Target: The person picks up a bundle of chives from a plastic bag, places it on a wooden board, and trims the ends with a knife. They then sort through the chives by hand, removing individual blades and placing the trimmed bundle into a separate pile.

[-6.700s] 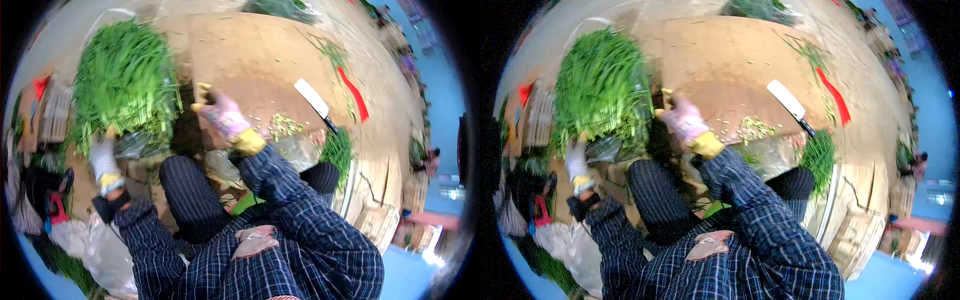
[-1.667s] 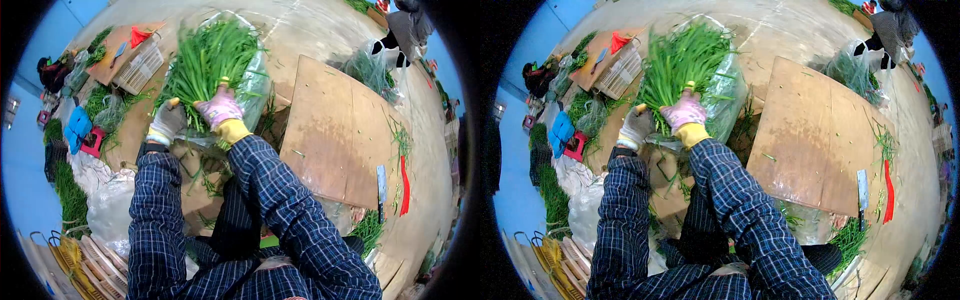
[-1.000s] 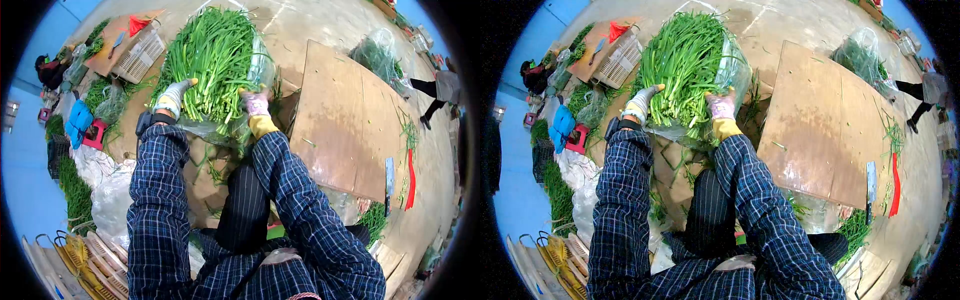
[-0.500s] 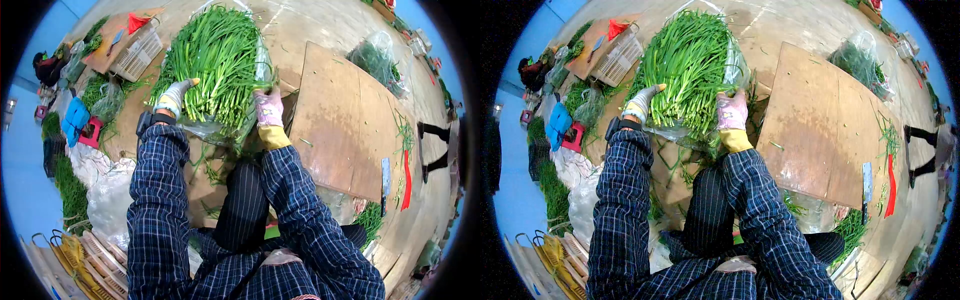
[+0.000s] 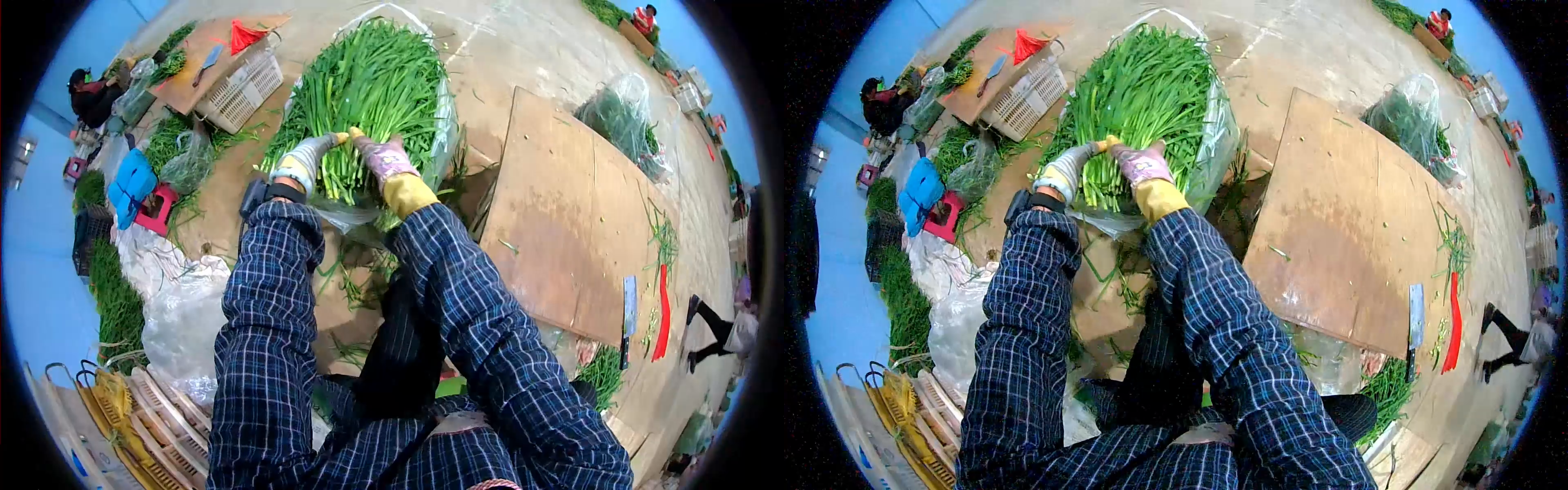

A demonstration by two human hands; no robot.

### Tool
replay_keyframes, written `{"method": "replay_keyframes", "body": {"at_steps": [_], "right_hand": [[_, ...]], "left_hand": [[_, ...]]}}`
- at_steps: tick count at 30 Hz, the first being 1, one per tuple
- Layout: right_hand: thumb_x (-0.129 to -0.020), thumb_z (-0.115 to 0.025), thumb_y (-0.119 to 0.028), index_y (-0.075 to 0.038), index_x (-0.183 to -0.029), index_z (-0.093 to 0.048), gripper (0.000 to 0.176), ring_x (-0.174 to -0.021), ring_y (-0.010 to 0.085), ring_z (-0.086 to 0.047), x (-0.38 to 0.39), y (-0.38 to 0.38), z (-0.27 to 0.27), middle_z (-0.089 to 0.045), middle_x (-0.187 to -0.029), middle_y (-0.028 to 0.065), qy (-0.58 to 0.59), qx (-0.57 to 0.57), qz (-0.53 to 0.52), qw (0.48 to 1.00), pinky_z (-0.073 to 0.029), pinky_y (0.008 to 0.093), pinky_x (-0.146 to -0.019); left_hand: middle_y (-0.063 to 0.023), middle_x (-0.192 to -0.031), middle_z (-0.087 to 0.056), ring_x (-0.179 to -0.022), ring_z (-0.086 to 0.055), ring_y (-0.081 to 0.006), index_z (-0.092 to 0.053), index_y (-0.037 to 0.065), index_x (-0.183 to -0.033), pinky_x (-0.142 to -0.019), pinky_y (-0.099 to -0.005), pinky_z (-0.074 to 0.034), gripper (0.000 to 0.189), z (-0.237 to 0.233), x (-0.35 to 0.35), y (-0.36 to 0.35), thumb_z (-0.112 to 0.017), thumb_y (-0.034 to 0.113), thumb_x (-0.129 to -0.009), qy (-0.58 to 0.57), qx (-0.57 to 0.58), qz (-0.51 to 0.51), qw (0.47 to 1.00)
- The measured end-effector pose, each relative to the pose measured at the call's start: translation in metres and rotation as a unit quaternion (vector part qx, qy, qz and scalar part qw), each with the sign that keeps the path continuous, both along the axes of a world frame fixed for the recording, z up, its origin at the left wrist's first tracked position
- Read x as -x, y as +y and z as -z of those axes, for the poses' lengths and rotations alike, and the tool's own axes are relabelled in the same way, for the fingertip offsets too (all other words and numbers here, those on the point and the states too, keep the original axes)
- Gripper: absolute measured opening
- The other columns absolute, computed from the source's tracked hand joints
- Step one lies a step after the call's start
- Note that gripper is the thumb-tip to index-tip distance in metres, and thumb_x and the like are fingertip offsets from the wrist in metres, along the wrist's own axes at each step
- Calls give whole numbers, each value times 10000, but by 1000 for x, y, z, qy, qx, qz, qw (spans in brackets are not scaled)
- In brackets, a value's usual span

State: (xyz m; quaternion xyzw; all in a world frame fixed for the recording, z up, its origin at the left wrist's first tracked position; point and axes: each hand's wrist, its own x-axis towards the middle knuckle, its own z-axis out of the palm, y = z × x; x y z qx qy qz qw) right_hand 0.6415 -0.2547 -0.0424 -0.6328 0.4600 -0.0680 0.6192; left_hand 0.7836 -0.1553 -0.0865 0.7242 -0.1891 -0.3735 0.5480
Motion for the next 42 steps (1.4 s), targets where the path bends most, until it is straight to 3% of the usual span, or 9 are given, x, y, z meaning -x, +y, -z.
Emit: {"method": "replay_keyframes", "body": {"at_steps": [2,3,4,7,12,16,21,31,42], "right_hand": [[-641,-739,-498,69,-1390,-11,1189,-1217,349,-415,-10,1,-4,-387,-1316,289,4,-28,1,1000,-350,336,-988],[-652,-730,-503,56,-1397,-16,1174,-1230,333,-399,-11,-1,4,-366,-1340,271,-51,-60,16,997,-339,351,-992],[-664,-721,-508,42,-1405,-20,1158,-1243,318,-382,-13,-3,10,-346,-1363,253,-106,-89,29,990,-328,365,-996],[-689,-610,-658,31,-1411,-60,1139,-1299,282,-298,31,-4,-32,-257,-1422,224,-146,-52,-22,988,-274,352,-1034],[-811,-597,-510,2,-1301,-419,730,-1110,195,-493,69,-52,4,-519,-1240,115,-141,-55,-8,989,-377,296,-933],[-821,-622,-290,-16,-1278,-447,561,-1136,193,-475,92,-45,25,-453,-1310,115,-155,-40,8,987,-419,349,-888],[-828,-602,-367,-60,-1128,-580,429,-859,247,-623,93,-63,78,-644,-1008,100,-267,-289,78,916,-514,383,-761],[-807,-633,-433,-135,-1134,-580,446,-858,204,-612,112,-57,65,-628,-1033,45,-428,-353,113,824,-520,348,-717],[-851,-543,-483,-120,-1327,-379,621,-1076,265,-532,250,-69,-9,-529,-1214,129,-430,-190,129,873,-438,398,-935]], "left_hand": [[-150,-1017,-637,-890,-612,-286,-604,58,-1060,-771,-358,-479,272,-13,-5,-5,-472,225,-891,-346,-187,172,903],[-230,-1055,-593,-1005,-534,-376,-534,26,-1137,-818,-390,-430,515,-15,-5,-11,-438,450,-862,-356,-182,200,895],[-211,-1038,-590,-968,-567,-347,-566,70,-1066,-793,-394,-466,283,-14,-2,-18,-372,208,-911,-441,-198,204,852],[-273,-1036,-562,-985,-513,-430,-564,87,-1094,-812,-457,-436,529,-53,31,-26,-304,504,-898,-472,-144,210,844],[-302,-1054,-561,-1033,-513,-437,-542,-25,-1104,-848,-447,-442,727,-82,100,-61,-325,624,-857,-303,-267,122,907],[-289,-1178,-516,-1136,-459,-414,-485,-46,-1209,-954,-418,-368,980,-43,104,-66,-233,787,-760,-207,-185,121,953],[-309,-1142,-527,-1092,-499,-417,-375,-24,-1301,-902,-402,-417,996,-75,131,-63,-473,758,-691,-256,-221,134,932],[-234,-972,-623,-903,-613,-364,-352,-67,-1286,-774,-413,-495,892,-110,172,-75,-593,569,-709,-388,-247,119,880],[-235,-947,-597,-826,-626,-355,-396,-76,-1237,-714,-416,-516,868,-149,282,-86,-637,552,-688,-423,-114,134,889]]}}
